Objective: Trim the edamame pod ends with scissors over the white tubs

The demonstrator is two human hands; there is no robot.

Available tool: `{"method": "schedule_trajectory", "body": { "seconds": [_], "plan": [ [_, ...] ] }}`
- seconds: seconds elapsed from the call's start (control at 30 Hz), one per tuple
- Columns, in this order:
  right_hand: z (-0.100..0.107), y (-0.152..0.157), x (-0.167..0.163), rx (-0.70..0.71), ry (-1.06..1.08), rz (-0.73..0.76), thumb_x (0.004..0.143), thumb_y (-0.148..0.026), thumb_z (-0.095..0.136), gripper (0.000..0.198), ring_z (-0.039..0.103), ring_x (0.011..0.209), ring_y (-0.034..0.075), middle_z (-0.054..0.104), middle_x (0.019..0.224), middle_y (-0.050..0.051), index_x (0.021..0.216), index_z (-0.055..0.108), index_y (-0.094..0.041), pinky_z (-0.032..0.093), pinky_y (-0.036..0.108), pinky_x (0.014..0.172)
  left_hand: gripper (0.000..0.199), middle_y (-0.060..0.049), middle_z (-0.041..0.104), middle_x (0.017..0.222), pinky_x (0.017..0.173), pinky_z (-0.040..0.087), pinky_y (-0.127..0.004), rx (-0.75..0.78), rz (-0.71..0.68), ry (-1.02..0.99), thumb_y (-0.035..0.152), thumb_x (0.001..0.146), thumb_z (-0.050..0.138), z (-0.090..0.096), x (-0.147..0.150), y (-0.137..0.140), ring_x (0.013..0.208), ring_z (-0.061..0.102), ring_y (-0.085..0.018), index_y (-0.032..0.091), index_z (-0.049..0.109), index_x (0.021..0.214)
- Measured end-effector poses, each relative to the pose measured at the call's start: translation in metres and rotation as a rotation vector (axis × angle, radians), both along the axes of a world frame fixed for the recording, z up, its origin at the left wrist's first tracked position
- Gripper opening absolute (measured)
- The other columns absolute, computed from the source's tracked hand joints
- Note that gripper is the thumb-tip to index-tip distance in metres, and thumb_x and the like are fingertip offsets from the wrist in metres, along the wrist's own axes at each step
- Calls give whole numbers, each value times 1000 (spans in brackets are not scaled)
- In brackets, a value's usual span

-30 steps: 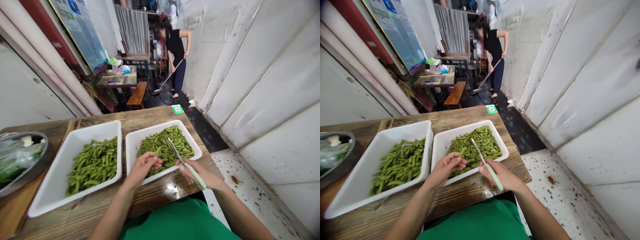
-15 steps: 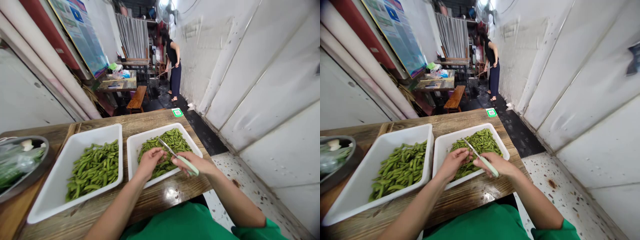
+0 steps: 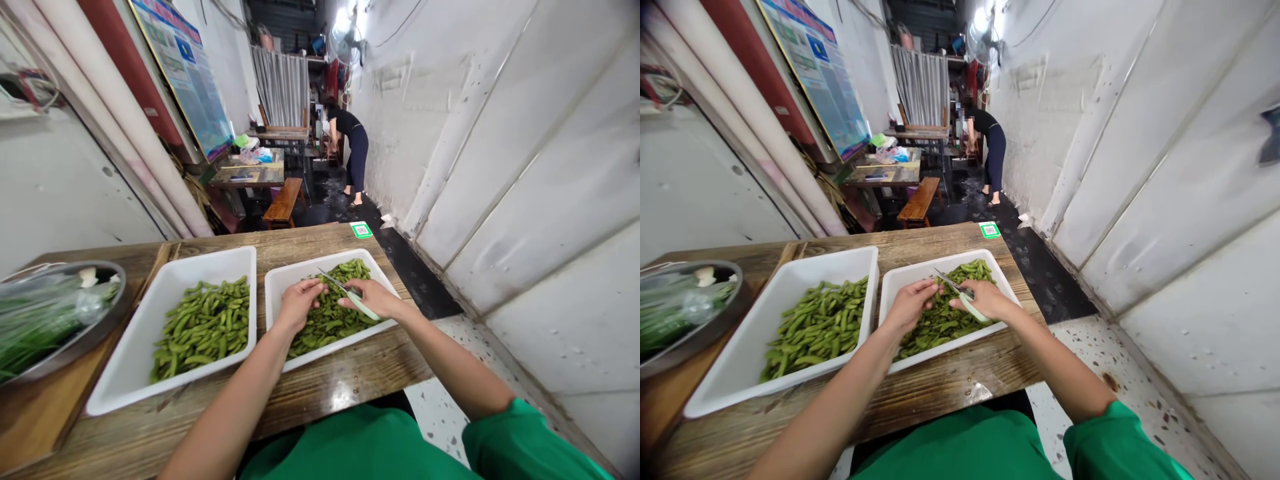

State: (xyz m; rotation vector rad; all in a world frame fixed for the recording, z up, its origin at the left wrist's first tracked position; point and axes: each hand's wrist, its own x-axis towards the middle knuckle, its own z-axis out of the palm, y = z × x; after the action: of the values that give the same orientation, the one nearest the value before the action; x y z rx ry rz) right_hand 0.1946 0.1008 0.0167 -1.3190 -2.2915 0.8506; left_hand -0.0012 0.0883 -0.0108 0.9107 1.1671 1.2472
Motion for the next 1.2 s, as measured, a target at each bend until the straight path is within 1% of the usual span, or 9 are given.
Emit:
{"method": "schedule_trajectory", "body": {
  "seconds": [0.1, 0.23, 0.4, 0.53, 0.73, 0.93, 1.1, 1.13, 1.2],
  "plan": [
    [4, -1, -1, 1, -12, -15, 67, -53, 62, 49, 48, 57, 13, 56, 64, 1, 100, 62, -17, 34, 22, 52, 32, -5, 66, 73, 56, 44, -23, 4, 24, -40, 30, 51, 76, 2, 1, 0, 67, 58, -13, 12, 67, 77],
    [6, -2, 0, -4, -3, 33, 67, -55, 61, 49, 46, 56, 12, 55, 63, 0, 97, 64, -17, 33, 21, 51, 31, -2, 64, 67, 56, 44, -24, 27, 62, -16, 30, 53, 75, 3, 1, 2, 64, 57, -13, 13, 67, 76],
    [1, -3, -1, -4, 15, 71, 70, -55, 57, 44, 42, 55, 11, 54, 61, 0, 86, 68, -15, 30, 21, 51, 31, -3, 66, 69, 58, 45, -25, 13, 13, -9, 29, 53, 75, 1, 1, 1, 66, 58, -14, 13, 67, 77],
    [1, -3, -2, -13, 10, 70, 70, -54, 57, 46, 42, 55, 11, 55, 61, 0, 87, 68, -14, 30, 20, 51, 31, -4, 66, 69, 57, 45, -26, -7, -22, 2, 28, 53, 75, 1, 1, 0, 64, 59, -14, 13, 67, 78],
    [5, -4, 1, -20, 4, 81, 68, -51, 61, 44, 48, 61, 13, 58, 67, 2, 93, 67, -14, 33, 20, 54, 31, -2, 64, 65, 54, 44, -24, 17, -32, 48, 32, 53, 75, 0, 0, 1, 61, 57, -13, 12, 67, 77],
    [-4, -5, 1, -4, -17, 52, 69, -53, 59, 41, 40, 54, 11, 53, 60, -1, 80, 67, -14, 28, 20, 50, 29, -2, 63, 65, 52, 43, -21, 10, -121, 57, 31, 59, 72, -1, -2, 0, 58, 55, -10, 11, 66, 78],
    [-2, -4, 5, 26, -61, 69, 70, -54, 56, 41, 37, 51, 10, 46, 52, -2, 71, 66, -14, 24, 20, 48, 28, -5, 64, 71, 56, 45, -20, -119, -217, -93, 24, 56, 75, 0, -3, 0, 62, 57, -10, 10, 64, 77],
    [-1, -3, 7, 27, -74, 69, 70, -55, 57, 42, 37, 51, 10, 47, 52, -2, 70, 65, -14, 24, 21, 48, 28, -5, 64, 72, 58, 46, -21, -125, -197, -118, 23, 56, 76, 1, -3, 0, 65, 58, -11, 11, 63, 77],
    [3, -1, 11, 24, -96, 57, 69, -56, 57, 42, 41, 52, 11, 49, 54, -2, 71, 64, -15, 26, 21, 49, 29, -3, 63, 75, 56, 46, -18, -85, -93, -134, 21, 55, 76, 3, -4, 1, 66, 58, -9, 12, 62, 78]
  ]
}}
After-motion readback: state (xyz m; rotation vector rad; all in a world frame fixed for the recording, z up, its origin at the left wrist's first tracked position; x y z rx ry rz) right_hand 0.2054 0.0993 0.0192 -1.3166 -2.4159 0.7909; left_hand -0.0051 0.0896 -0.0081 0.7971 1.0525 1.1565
